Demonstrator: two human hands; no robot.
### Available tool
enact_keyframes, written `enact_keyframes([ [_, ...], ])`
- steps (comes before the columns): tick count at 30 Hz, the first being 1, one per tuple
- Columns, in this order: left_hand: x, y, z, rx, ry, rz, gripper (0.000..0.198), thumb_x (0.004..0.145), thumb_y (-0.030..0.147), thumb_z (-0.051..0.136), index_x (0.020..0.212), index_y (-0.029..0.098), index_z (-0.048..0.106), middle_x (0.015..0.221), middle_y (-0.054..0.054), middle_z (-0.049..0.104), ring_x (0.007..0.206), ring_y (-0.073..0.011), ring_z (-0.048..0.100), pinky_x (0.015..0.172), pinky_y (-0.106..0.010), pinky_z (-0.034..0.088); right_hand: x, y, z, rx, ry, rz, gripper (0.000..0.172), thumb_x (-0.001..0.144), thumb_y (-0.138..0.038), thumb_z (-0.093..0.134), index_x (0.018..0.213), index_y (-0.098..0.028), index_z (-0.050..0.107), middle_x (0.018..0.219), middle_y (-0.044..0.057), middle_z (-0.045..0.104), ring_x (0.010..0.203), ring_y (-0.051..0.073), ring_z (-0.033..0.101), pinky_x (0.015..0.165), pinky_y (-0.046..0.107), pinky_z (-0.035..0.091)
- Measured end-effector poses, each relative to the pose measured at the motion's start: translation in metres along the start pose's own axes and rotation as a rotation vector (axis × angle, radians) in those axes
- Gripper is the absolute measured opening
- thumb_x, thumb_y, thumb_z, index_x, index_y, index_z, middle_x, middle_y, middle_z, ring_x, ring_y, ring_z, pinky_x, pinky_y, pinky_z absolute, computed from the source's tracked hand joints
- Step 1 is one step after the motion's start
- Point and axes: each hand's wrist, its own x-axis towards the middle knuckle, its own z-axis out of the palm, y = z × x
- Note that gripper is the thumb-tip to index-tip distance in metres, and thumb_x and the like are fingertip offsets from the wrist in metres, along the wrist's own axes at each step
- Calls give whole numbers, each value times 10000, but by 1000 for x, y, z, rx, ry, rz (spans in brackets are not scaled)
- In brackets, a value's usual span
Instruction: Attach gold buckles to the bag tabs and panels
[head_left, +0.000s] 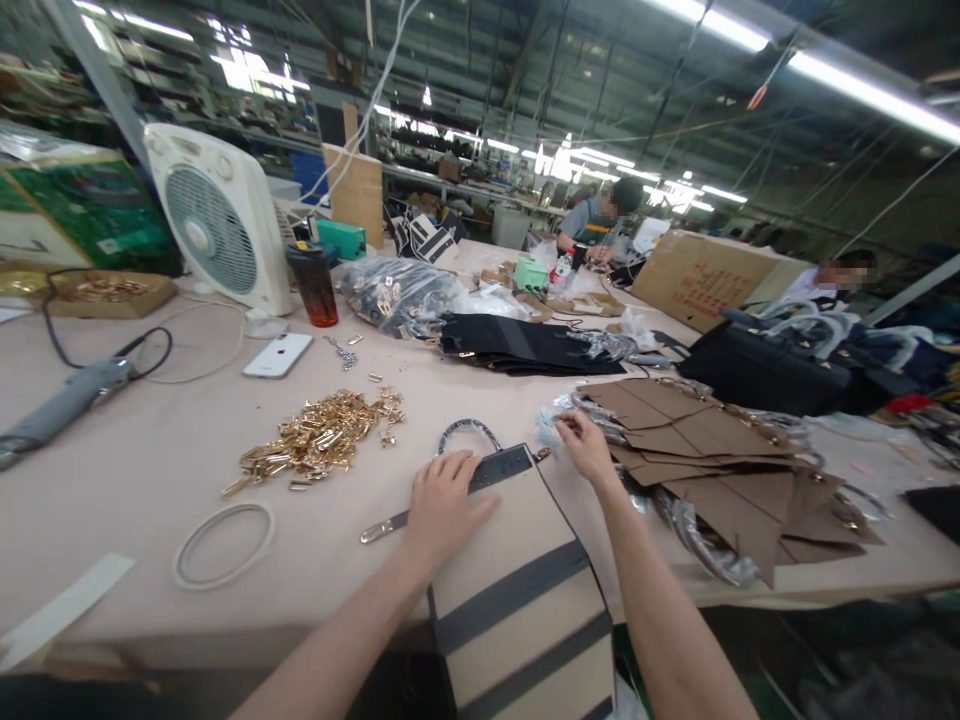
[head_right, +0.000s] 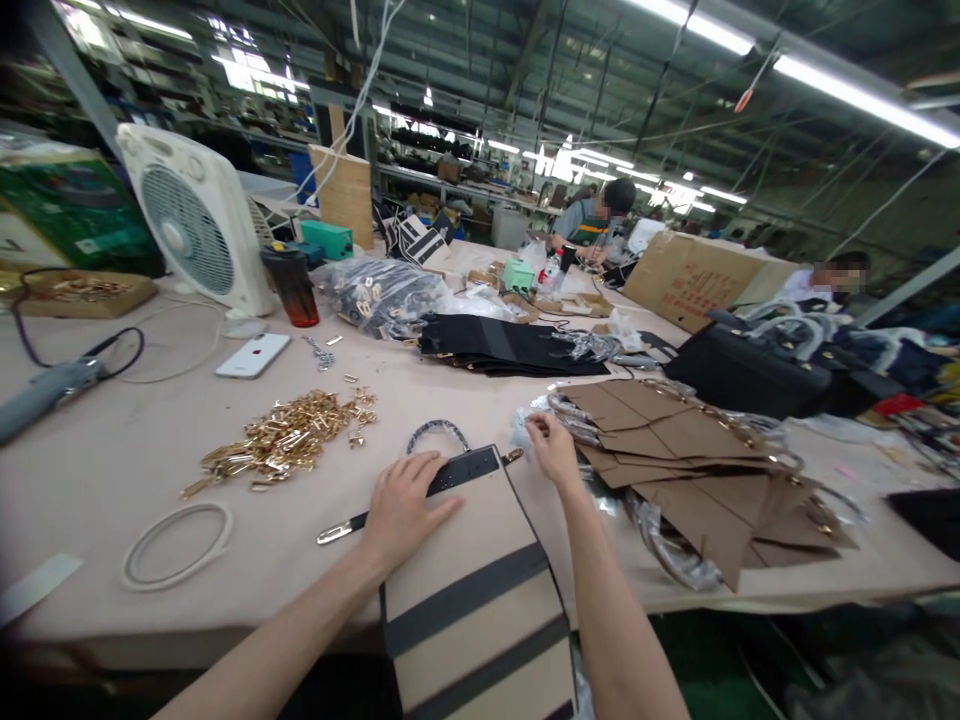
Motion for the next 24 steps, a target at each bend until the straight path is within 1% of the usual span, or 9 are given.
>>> enact_keyframes([
  [1,2,3,-2,21,-7,13,506,881,401,772,1341,278,599,1470,-68,592,1366,-337,482,1129,-533,398,-10,-6,2,77,-2,15,381,924,-527,601,1077,-188,686,857,46,674,749,206,590,714,332,483],
  [3,8,13,-6,45,-41,63,512,870,296,761,1351,256,590,1469,-80,581,1368,-349,461,1129,-530,404,-30,-17,9,305,-39,75,418,921,-564,638,1119,-199,679,792,12,628,667,169,544,617,286,440],
  [5,17,26,-5,35,-94,130,508,862,177,710,1352,214,577,1393,-97,614,1295,-320,506,1104,-474,442,-48,-27,19,543,-85,157,388,876,-541,734,1073,-208,696,757,-9,597,638,140,514,582,258,402],
  [7,27,39,0,21,-147,161,458,856,157,695,1301,177,588,1284,-112,641,1197,-294,557,1054,-420,483,-59,-33,30,657,-96,217,363,833,-513,794,1009,-206,713,739,-17,590,632,128,504,573,247,386],
  [9,35,50,9,44,-186,112,397,850,273,758,1206,164,618,1191,-124,644,1126,-300,589,995,-414,515,-64,-36,40,685,-80,253,365,805,-508,818,975,-200,723,718,-19,591,622,125,496,564,246,378],
  [11,42,56,18,94,-207,34,457,813,434,826,1127,159,638,1130,-132,638,1075,-313,610,928,-418,538,-65,-35,46,707,-57,292,385,781,-521,832,960,-197,724,702,-20,593,606,126,489,550,248,369],
  [13,47,57,25,132,-208,-14,518,785,527,849,1090,159,649,1097,-133,636,1043,-313,625,882,-407,547,-65,-32,48,731,-56,333,403,763,-537,841,946,-200,719,691,-22,590,588,125,479,532,249,355],
  [18,53,53,33,126,-197,-37,485,815,568,819,1053,180,653,1084,-119,640,1029,-293,647,841,-374,551,-61,-22,48,749,-103,373,404,744,-537,860,920,-200,722,659,-23,571,564,116,451,504,244,318],
  [24,58,51,41,114,-170,-57,441,862,547,785,1042,169,649,1041,-105,659,988,-289,676,792,-361,549,-58,-14,47,832,-130,401,366,729,-454,894,937,-190,748,627,-35,521,550,91,398,489,224,277],
])
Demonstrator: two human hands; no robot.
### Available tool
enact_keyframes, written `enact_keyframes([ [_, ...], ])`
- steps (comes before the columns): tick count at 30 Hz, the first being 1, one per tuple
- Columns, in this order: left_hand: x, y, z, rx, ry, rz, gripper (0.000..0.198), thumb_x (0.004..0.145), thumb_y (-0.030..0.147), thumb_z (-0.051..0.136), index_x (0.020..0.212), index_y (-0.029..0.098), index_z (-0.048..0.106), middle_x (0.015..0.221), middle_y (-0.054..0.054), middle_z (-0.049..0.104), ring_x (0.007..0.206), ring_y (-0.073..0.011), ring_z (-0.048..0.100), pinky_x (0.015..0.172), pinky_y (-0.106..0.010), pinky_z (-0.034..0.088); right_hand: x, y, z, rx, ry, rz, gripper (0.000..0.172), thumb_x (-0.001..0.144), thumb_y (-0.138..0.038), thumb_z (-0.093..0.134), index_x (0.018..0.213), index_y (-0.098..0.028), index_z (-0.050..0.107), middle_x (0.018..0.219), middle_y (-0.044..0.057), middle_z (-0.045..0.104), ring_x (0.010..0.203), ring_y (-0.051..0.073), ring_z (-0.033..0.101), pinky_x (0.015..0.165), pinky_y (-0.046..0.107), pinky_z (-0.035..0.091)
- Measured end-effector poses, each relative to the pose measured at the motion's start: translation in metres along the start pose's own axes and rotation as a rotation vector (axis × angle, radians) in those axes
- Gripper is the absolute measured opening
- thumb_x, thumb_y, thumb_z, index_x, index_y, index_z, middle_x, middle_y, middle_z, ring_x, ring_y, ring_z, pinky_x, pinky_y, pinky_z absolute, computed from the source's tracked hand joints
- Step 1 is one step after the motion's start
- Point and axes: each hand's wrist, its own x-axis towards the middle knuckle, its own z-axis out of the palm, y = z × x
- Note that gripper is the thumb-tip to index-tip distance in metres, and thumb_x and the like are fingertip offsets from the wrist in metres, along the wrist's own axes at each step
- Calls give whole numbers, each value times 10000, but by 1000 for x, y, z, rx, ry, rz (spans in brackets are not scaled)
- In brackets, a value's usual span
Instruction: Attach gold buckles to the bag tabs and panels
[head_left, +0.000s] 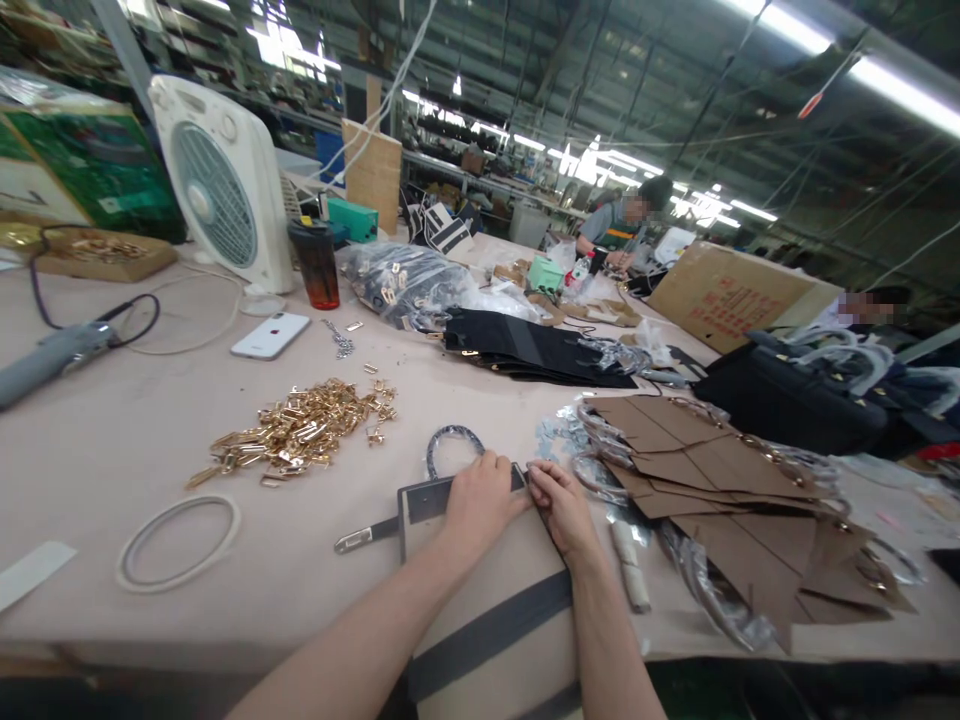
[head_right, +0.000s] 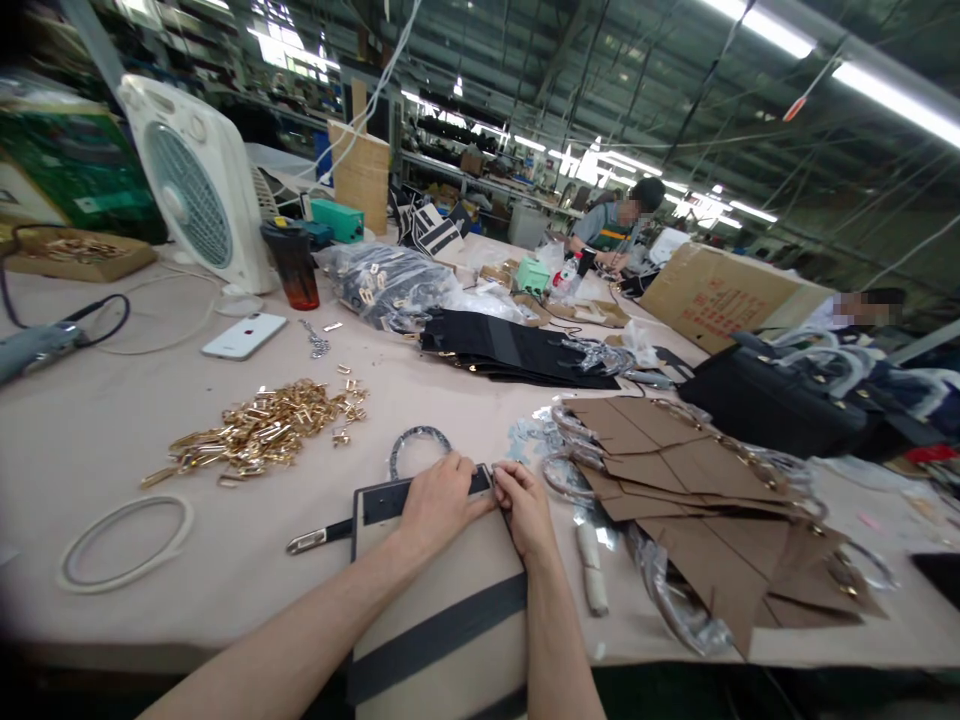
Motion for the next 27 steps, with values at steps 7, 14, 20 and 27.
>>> enact_keyframes([
  [7,-1,0,-1,-25,-11,19,301,948,479,701,1037,194,664,1021,-74,687,923,-275,700,737,-366,537,-4,-2,-3,45,-3,9,391,729,-414,903,1025,-198,766,670,-37,497,562,83,399,489,223,259],
  [14,-1,2,-3,-42,-36,15,226,960,411,687,1047,203,671,1022,-54,702,901,-253,711,725,-349,527,-5,1,-3,-38,-33,-27,352,773,-438,880,1022,-213,773,712,-22,549,592,89,432,520,230,303],
  [20,0,2,0,-66,-39,19,165,998,356,599,1037,220,682,1013,-39,705,896,-249,712,722,-359,523,-5,2,-5,-76,-57,-29,349,798,-453,861,1035,-212,774,701,-23,557,600,96,436,534,239,296],
  [27,0,2,0,-93,-42,28,142,1005,296,563,1021,217,680,1036,-49,701,926,-240,706,749,-352,518,-6,2,-3,-147,-73,-57,373,814,-482,837,1041,-194,777,677,-20,555,601,109,445,531,246,302],
])
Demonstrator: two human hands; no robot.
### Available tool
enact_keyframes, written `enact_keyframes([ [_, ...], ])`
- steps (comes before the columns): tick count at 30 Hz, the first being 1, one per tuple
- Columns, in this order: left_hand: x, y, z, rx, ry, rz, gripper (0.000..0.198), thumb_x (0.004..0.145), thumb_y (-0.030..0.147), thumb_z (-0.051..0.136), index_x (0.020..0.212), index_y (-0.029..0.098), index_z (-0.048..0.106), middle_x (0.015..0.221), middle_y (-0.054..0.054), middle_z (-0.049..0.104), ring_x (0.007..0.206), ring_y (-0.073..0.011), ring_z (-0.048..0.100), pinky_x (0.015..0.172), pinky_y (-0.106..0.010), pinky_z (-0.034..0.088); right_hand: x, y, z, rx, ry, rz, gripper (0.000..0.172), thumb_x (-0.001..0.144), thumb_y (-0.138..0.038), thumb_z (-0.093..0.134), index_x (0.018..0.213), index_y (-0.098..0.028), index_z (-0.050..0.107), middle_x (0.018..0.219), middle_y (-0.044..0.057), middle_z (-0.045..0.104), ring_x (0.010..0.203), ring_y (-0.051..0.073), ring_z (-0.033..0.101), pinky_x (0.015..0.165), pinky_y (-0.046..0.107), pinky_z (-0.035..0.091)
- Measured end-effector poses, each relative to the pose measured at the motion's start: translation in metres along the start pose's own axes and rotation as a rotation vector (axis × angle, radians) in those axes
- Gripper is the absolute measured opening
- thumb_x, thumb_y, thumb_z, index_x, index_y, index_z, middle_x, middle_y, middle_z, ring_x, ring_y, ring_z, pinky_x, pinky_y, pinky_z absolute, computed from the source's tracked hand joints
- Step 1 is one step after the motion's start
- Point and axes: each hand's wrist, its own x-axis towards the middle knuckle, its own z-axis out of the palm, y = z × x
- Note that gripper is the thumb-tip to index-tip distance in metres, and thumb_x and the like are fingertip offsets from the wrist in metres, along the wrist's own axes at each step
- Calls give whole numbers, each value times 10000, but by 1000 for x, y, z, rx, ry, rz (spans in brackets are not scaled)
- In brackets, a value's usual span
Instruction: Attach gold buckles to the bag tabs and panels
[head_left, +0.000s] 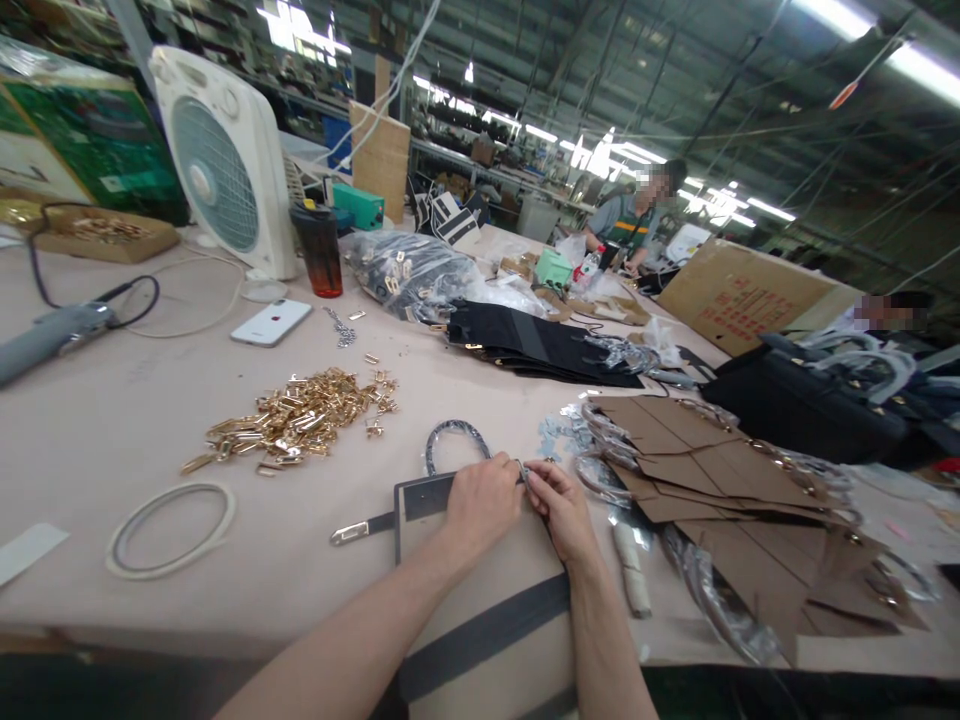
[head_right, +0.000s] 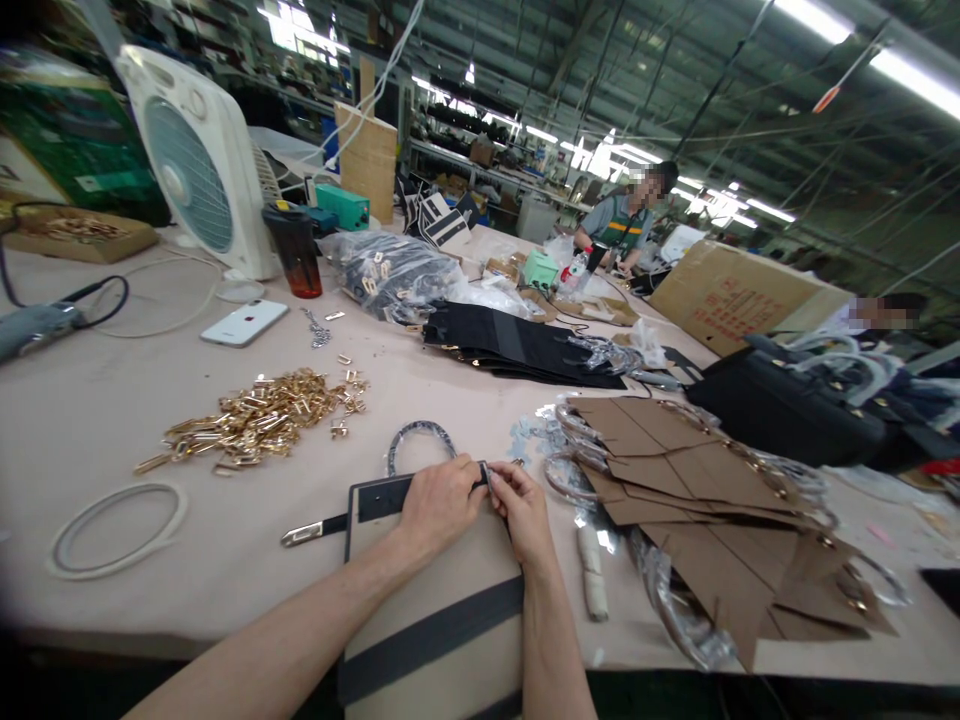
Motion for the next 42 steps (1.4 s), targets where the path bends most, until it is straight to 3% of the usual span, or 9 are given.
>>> enact_keyframes([
  [6,0,-3,-3,0,4,-40,321,944,467,689,1078,179,648,1082,-90,649,987,-274,682,791,-366,545,0,2,-2,50,40,7,373,793,-447,858,1058,-195,784,677,-21,562,593,100,438,526,235,304],
  [11,2,-5,-4,2,-34,-61,419,895,512,746,1096,161,636,1098,-104,630,998,-286,679,798,-369,562,-1,1,0,-109,12,0,355,799,-454,831,1045,-199,811,747,6,647,622,127,489,562,256,385],
  [15,1,-6,-1,3,-22,-56,435,886,519,752,1097,158,632,1080,-99,633,990,-294,685,804,-379,572,1,-2,5,-232,-8,-41,286,822,-408,794,1038,-224,827,987,56,773,870,217,659,774,317,508],
  [19,1,-7,0,-5,-16,-66,383,893,467,746,1087,159,630,1085,-99,636,989,-281,686,808,-363,572,2,-6,10,-310,-14,-60,247,835,-372,752,1025,-236,831,1065,67,793,1014,269,690,902,367,513],
  [27,1,-8,-4,-14,-56,-57,297,885,351,705,1097,158,628,1100,-108,632,1000,-281,681,823,-367,570,1,-16,22,-446,59,-74,270,795,-397,750,957,-186,796,927,70,768,871,247,675,815,348,519],
  [35,0,-7,-5,-1,-41,-51,308,896,402,716,1080,169,632,1098,-105,630,990,-270,678,815,-347,561,-5,-11,18,-331,39,-81,366,831,-477,782,1077,-207,758,899,28,690,716,162,586,646,278,457],
  [37,-1,-7,-5,-9,-46,-44,349,897,445,725,1091,170,631,1108,-105,624,1008,-278,672,829,-360,560,-7,-8,10,-182,127,-99,418,858,-521,765,1151,-227,720,778,-10,624,604,126,498,541,251,375],
  [39,-2,-8,-4,-13,-43,-34,376,882,458,752,1097,174,631,1113,-101,618,1025,-281,664,859,-371,556,-4,-8,-2,-41,309,-168,425,870,-554,750,1133,-225,696,675,-44,531,537,108,403,483,240,286],
  [42,-2,-9,-1,-6,-18,-14,383,869,447,781,1100,181,631,1099,-85,614,1025,-272,658,880,-369,548,8,-14,-25,10,542,-294,409,875,-567,736,1059,-206,681,668,-44,520,528,104,386,477,240,275],
])
